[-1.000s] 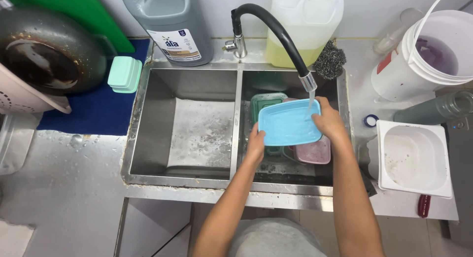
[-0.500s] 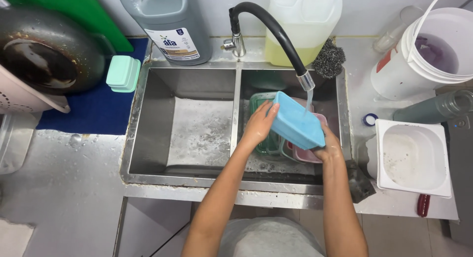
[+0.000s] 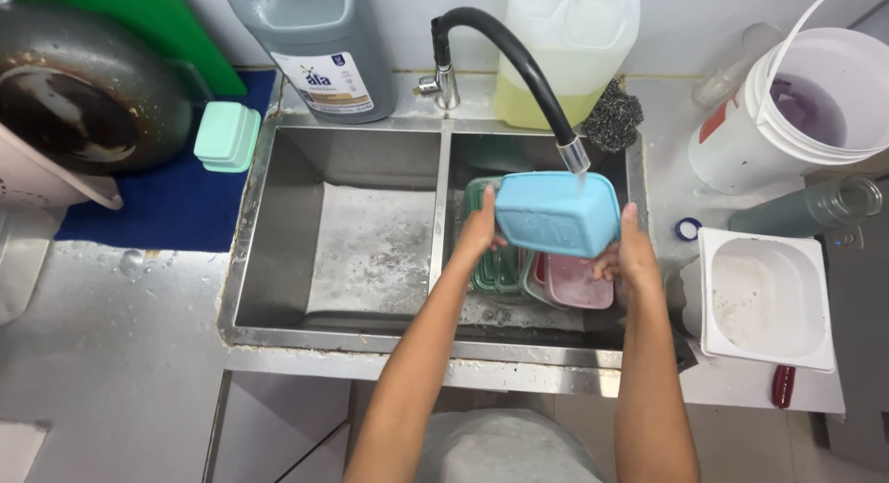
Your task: Washing multiple plastic food storage containers and their lids in a commercial kitchen sink.
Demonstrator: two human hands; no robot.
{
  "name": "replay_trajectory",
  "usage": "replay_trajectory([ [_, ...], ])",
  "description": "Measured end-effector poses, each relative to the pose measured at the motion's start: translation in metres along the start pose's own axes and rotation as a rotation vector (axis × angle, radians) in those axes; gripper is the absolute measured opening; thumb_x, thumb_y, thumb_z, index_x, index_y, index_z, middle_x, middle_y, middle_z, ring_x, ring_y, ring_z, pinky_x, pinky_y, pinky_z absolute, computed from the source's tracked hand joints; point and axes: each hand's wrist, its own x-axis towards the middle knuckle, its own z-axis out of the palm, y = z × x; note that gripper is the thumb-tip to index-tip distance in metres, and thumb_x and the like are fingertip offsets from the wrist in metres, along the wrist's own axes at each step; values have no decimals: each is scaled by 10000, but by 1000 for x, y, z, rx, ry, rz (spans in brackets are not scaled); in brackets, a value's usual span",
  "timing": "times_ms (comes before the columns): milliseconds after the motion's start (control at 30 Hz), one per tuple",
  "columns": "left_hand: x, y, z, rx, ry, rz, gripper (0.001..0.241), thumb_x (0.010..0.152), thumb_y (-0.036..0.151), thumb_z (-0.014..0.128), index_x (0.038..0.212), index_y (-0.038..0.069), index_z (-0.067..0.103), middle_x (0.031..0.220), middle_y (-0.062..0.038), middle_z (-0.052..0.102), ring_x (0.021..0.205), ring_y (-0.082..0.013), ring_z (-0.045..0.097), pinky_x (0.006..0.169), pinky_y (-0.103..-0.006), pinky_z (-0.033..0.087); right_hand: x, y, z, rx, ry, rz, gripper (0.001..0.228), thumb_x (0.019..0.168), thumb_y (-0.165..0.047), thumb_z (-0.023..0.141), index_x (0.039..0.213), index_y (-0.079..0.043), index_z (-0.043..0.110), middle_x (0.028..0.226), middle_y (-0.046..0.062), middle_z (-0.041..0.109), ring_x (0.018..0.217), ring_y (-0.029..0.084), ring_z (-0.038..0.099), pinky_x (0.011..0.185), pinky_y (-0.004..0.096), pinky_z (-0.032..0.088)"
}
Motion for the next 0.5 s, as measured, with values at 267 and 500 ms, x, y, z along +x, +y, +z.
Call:
replay_trajectory([
  [267,-31,-42,-32,-297,-125,-146,975,926,814,173,1173,18,679,871,-115,736,580,-177,663,490,-281,484,-84,-35,44,-895,77,-489,508,1068,-474,456,1054,-45,729,876,228,702,680,315,650,588,397,478],
  [500,-78,-56,-124,-558,65,-5,978,941,813,211,1351,17,604,1162,-167,683,871,-232,648,702,-375,475,-96,-67,108,-422,-523,-639,234,918,-94,692,1149,-56,703,1010,93,734,926,130,690,815,287,551],
])
